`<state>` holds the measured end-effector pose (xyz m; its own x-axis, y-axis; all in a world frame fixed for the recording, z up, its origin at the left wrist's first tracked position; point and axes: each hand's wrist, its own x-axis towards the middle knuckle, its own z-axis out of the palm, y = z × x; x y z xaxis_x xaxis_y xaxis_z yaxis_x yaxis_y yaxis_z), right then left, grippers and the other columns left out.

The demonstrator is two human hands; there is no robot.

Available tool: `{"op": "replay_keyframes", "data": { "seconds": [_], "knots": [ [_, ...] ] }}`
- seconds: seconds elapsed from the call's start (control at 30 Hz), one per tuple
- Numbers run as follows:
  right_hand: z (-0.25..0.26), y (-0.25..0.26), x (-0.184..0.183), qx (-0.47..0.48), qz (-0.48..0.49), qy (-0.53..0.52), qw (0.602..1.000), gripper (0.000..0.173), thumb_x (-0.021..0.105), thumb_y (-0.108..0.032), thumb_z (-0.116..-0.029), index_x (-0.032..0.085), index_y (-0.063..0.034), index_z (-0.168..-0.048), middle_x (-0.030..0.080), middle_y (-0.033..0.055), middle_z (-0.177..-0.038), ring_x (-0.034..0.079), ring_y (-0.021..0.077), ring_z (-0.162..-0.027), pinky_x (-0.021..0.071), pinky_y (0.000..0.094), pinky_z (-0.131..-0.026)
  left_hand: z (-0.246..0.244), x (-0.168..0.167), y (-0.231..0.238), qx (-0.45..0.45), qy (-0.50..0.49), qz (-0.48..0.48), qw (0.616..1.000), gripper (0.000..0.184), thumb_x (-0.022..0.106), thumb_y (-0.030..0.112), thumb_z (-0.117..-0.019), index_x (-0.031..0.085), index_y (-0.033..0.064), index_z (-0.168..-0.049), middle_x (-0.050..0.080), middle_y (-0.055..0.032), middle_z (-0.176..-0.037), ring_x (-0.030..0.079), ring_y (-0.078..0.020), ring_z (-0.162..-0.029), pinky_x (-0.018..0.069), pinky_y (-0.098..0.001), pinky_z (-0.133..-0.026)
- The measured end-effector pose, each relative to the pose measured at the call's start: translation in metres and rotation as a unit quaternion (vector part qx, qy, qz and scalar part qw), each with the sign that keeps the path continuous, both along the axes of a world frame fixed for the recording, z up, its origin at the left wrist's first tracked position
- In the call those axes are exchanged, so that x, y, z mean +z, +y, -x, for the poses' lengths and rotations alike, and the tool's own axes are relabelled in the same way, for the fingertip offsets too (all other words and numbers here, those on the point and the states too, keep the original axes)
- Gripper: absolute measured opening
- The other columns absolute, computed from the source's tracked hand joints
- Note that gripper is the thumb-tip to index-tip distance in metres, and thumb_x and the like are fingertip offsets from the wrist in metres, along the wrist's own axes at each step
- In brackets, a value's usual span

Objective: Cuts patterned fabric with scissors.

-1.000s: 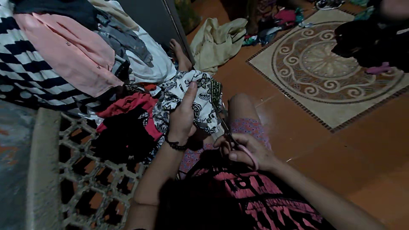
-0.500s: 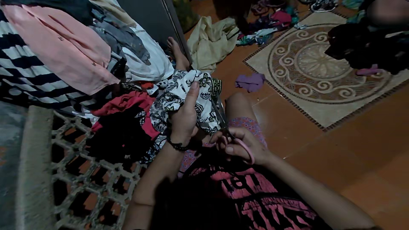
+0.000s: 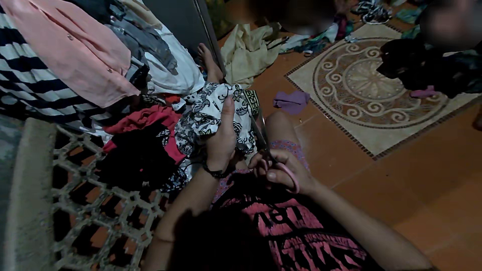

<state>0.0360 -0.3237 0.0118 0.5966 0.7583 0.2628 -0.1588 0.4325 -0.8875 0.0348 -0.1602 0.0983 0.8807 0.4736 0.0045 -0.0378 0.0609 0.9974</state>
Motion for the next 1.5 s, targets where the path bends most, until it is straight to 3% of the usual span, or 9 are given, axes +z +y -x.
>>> {"op": "replay_keyframes", "data": {
  "seconds": [0.23, 0.4, 0.5, 0.67, 1.1, 1.23, 1.5],
  "knots": [
    [-0.003, 0.001, 0.003, -0.02, 0.038, 0.002, 0.999, 0.042, 0.066, -0.051, -0.0959, 0.07, -0.0116, -0.11, 0.066, -0.0111, -0.08, 0.061, -0.0019, -0.065, 0.0517, 0.0165, -0.055, 0.001, -0.004, -0.008, 0.047, -0.028, -0.077, 0.996, 0.037, 0.062, 0.035, -0.1023, 0.063, 0.0084, -0.129, 0.069, 0.0023, -0.119, 0.063, -0.0035, -0.115, 0.0525, -0.0305, -0.102],
    [-0.001, -0.004, 0.0, -0.01, 0.005, -0.021, 1.0, 0.041, 0.069, -0.05, -0.0942, 0.071, -0.014, -0.113, 0.065, -0.0132, -0.079, 0.058, -0.0046, -0.065, 0.0507, 0.015, -0.057, 0.003, 0.003, -0.002, 0.016, 0.007, -0.049, 0.999, 0.041, 0.052, 0.038, -0.1066, 0.061, 0.0095, -0.134, 0.067, 0.0024, -0.126, 0.062, -0.0032, -0.118, 0.0521, -0.03, -0.102],
    [-0.001, -0.007, -0.006, -0.003, -0.006, -0.022, 1.0, 0.042, 0.066, -0.051, -0.0957, 0.07, -0.0133, -0.114, 0.064, -0.0122, -0.079, 0.058, -0.0044, -0.065, 0.0505, 0.0149, -0.057, 0.003, 0.004, -0.001, 0.026, 0.02, -0.05, 0.998, 0.038, 0.054, 0.039, -0.1058, 0.064, 0.0122, -0.13, 0.069, 0.0039, -0.12, 0.064, -0.0027, -0.112, 0.0545, -0.0286, -0.097],
    [0.0, -0.009, -0.006, 0.003, 0.013, 0.0, 1.0, 0.038, 0.067, -0.048, -0.0964, 0.071, -0.0135, -0.113, 0.067, -0.0115, -0.082, 0.061, -0.0028, -0.065, 0.0519, 0.0158, -0.056, 0.003, 0.001, -0.002, 0.036, 0.013, -0.044, 0.998, 0.036, 0.057, 0.039, -0.1044, 0.064, 0.0132, -0.128, 0.07, 0.0049, -0.117, 0.065, -0.0028, -0.111, 0.0552, -0.0292, -0.097],
    [-0.003, -0.005, -0.006, 0.002, 0.087, -0.003, 0.996, 0.047, 0.068, -0.056, -0.0918, 0.07, -0.0128, -0.109, 0.065, -0.0131, -0.077, 0.06, -0.0033, -0.064, 0.0513, 0.016, -0.056, 0.005, -0.002, -0.003, 0.042, -0.009, -0.02, 0.999, 0.033, 0.059, 0.032, -0.1045, 0.062, 0.0102, -0.128, 0.069, 0.0029, -0.117, 0.064, -0.0042, -0.112, 0.0547, -0.0309, -0.099],
    [-0.004, -0.001, -0.007, 0.005, 0.06, -0.004, 0.998, 0.048, 0.068, -0.058, -0.0914, 0.07, -0.0141, -0.111, 0.063, -0.0142, -0.076, 0.057, -0.0047, -0.064, 0.0488, 0.0152, -0.056, 0.004, 0.0, -0.003, 0.027, -0.02, 0.017, 0.999, 0.032, 0.057, 0.031, -0.1054, 0.062, 0.0102, -0.129, 0.07, 0.002, -0.116, 0.066, -0.0061, -0.11, 0.0565, -0.0319, -0.097],
    [-0.009, 0.002, 0.003, -0.038, 0.06, 0.0, 0.997, 0.045, 0.066, -0.057, -0.0923, 0.071, -0.0158, -0.108, 0.065, -0.0149, -0.075, 0.059, -0.0045, -0.063, 0.0501, 0.0151, -0.055, 0.007, -0.007, -0.006, 0.034, -0.017, -0.015, 0.999, 0.031, 0.06, 0.028, -0.1039, 0.062, 0.009, -0.128, 0.07, 0.0022, -0.114, 0.066, -0.0054, -0.109, 0.0565, -0.0315, -0.096]
  ]
}}
